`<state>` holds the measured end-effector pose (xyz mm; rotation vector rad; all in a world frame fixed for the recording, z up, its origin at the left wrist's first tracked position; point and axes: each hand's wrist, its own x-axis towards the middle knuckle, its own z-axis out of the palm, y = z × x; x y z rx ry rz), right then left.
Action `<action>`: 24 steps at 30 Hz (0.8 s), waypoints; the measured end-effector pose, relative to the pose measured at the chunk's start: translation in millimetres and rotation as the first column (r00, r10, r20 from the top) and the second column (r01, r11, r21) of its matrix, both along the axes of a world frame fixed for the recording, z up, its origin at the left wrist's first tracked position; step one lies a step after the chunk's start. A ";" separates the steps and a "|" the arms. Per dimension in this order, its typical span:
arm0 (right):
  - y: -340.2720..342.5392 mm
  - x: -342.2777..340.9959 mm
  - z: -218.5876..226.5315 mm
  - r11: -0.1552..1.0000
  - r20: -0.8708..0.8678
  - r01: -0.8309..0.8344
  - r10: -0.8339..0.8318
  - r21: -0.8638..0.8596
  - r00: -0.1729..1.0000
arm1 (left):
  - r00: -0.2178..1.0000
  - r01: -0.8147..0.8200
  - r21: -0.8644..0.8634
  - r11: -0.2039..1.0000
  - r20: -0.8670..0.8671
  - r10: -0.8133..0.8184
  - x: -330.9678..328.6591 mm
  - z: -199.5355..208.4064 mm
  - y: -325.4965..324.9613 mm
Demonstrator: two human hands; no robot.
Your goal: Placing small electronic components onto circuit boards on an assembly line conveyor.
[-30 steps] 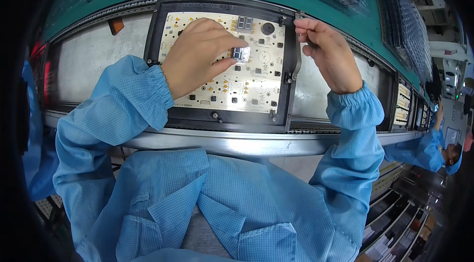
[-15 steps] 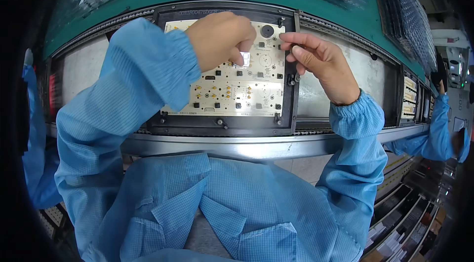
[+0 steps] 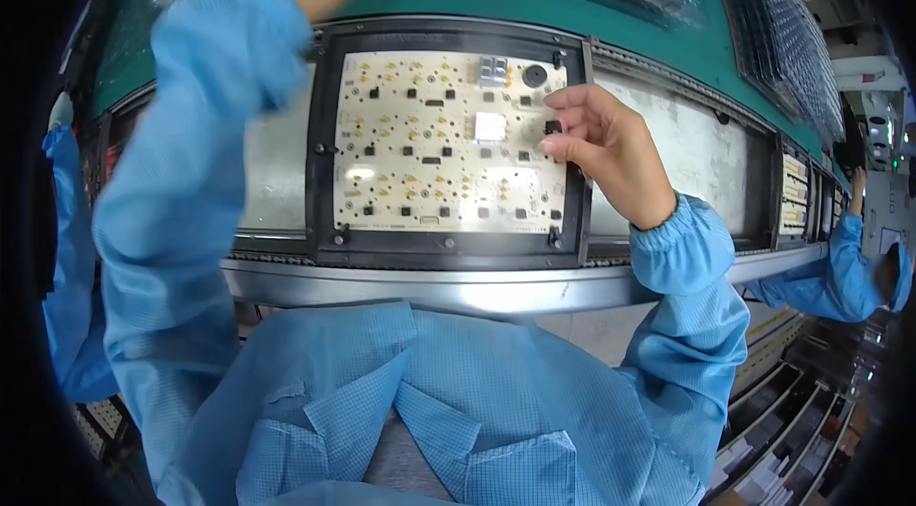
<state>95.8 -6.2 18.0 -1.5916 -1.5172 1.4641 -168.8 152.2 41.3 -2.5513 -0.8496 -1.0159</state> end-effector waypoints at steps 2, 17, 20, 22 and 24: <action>-6.0 20.0 -16.5 0.989 0.171 -0.006 -0.020 0.151 0.985 | 0.954 -0.269 -0.473 0.839 -0.250 0.166 22.2 0.7 46.5; -0.6 3.8 -19.4 0.814 0.610 -0.402 0.075 0.420 0.789 | 0.891 -0.229 -0.487 0.843 -0.454 -0.020 -11.3 21.1 133.9; -0.1 5.7 -21.5 0.782 0.584 -0.413 0.079 0.466 0.808 | 0.903 -0.209 -0.438 0.874 -0.430 0.000 -11.5 26.1 127.2; 1.8 8.0 -20.7 0.775 0.596 -0.428 0.083 0.465 0.799 | 0.911 -0.191 -0.402 0.896 -0.412 0.010 -10.7 27.7 124.2; 2.7 9.2 -19.1 0.766 0.606 -0.446 0.092 0.464 0.790 | 0.918 -0.179 -0.364 0.914 -0.396 0.022 -12.2 29.3 119.8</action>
